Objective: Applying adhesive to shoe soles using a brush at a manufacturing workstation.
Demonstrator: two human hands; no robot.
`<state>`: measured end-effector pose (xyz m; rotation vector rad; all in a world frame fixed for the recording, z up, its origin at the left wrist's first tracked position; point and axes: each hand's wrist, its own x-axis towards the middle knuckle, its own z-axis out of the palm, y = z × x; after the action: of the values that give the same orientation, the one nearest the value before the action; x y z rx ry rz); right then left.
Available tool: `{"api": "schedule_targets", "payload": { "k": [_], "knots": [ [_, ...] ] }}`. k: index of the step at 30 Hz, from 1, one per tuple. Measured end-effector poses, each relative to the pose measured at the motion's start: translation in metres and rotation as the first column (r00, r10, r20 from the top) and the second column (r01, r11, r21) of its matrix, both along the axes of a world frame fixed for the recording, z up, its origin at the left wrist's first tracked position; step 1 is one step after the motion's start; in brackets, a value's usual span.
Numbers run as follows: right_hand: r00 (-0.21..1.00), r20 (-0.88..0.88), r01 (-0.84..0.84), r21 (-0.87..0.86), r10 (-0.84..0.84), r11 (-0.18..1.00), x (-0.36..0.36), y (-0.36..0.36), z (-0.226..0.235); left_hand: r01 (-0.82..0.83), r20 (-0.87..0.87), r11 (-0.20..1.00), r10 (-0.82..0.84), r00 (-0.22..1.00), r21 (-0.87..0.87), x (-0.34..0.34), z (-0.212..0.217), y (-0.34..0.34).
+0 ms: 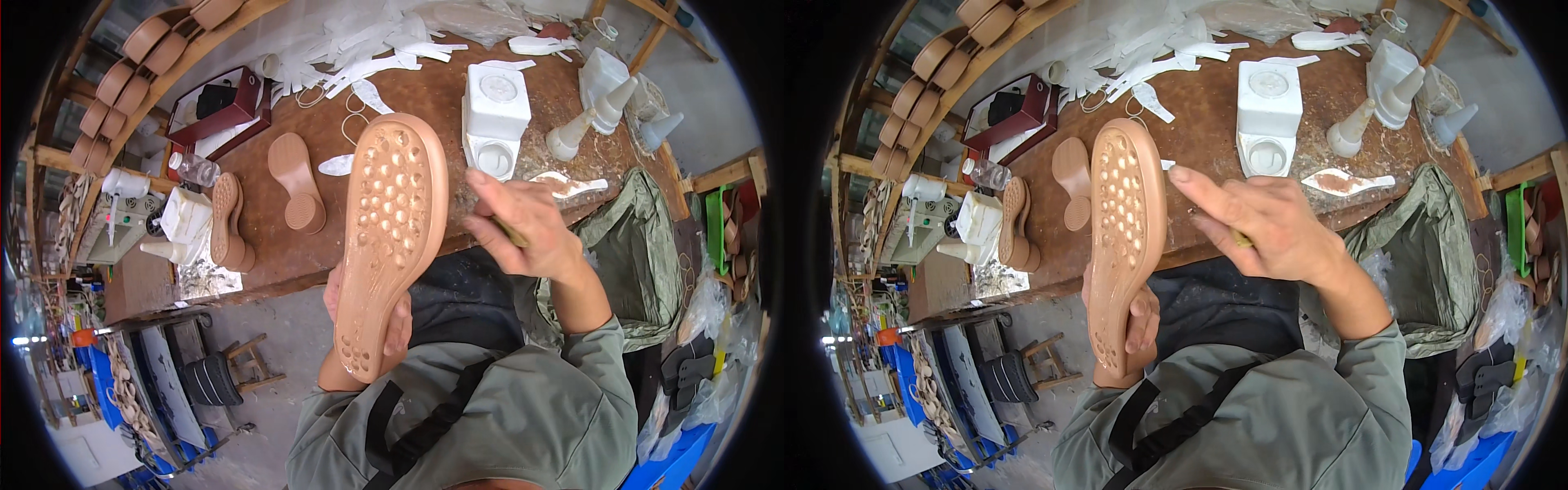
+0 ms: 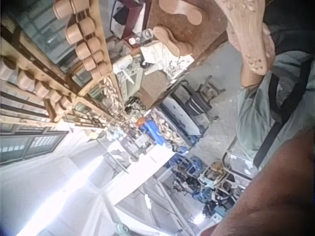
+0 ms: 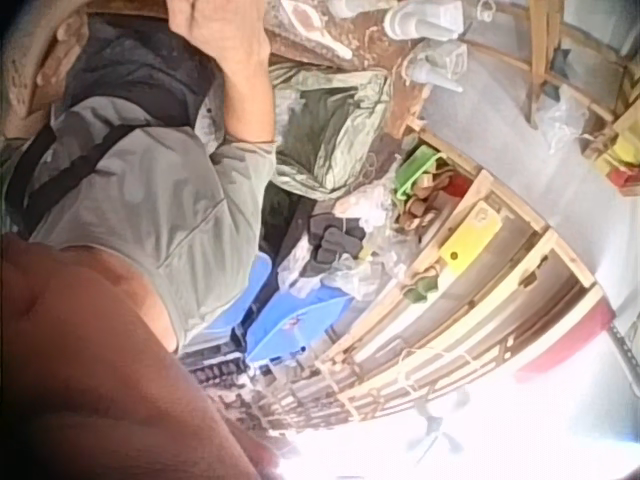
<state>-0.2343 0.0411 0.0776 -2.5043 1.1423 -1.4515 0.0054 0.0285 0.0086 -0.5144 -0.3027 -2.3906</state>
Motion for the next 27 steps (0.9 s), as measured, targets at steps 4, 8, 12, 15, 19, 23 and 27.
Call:
{"api": "schedule_targets", "payload": {
  "k": [4,8,12,15,19,23,27],
  "knots": [
    [0.968,0.179,0.156,0.128,-0.178,0.979,-0.006,0.005,-0.010,-0.205,0.528,0.961,0.079,0.845,0.184,-0.004,0.008,-0.026],
    [0.851,0.426,0.113,0.423,-0.308,0.899,-0.010,-0.002,-0.045,-0.119,0.710,0.992,0.051,0.702,0.047,0.001,-0.040,-0.103],
    [0.772,0.469,0.167,0.501,-0.428,0.849,-0.013,0.003,-0.063,-0.484,0.616,0.858,0.477,0.627,-0.172,0.031,-0.060,-0.067],
    [0.696,0.525,0.155,0.556,-0.490,0.817,-0.001,-0.001,-0.068,-0.516,0.612,0.544,0.790,0.048,-0.662,0.026,-0.066,-0.044],
    [0.695,0.445,0.297,0.538,-0.565,0.789,-0.017,0.003,-0.079,-0.101,0.482,0.475,0.826,-0.290,-0.874,0.043,-0.037,-0.046],
    [0.737,0.482,0.166,0.550,-0.473,0.819,-0.006,-0.036,-0.042,-0.458,0.483,0.409,0.874,-0.052,-0.790,0.156,0.099,-0.059],
    [0.794,0.454,0.079,0.581,-0.404,0.810,0.026,-0.091,0.020,-0.563,-0.224,-0.499,0.845,-0.486,-0.659,0.222,0.264,-0.099]
  ]
}}
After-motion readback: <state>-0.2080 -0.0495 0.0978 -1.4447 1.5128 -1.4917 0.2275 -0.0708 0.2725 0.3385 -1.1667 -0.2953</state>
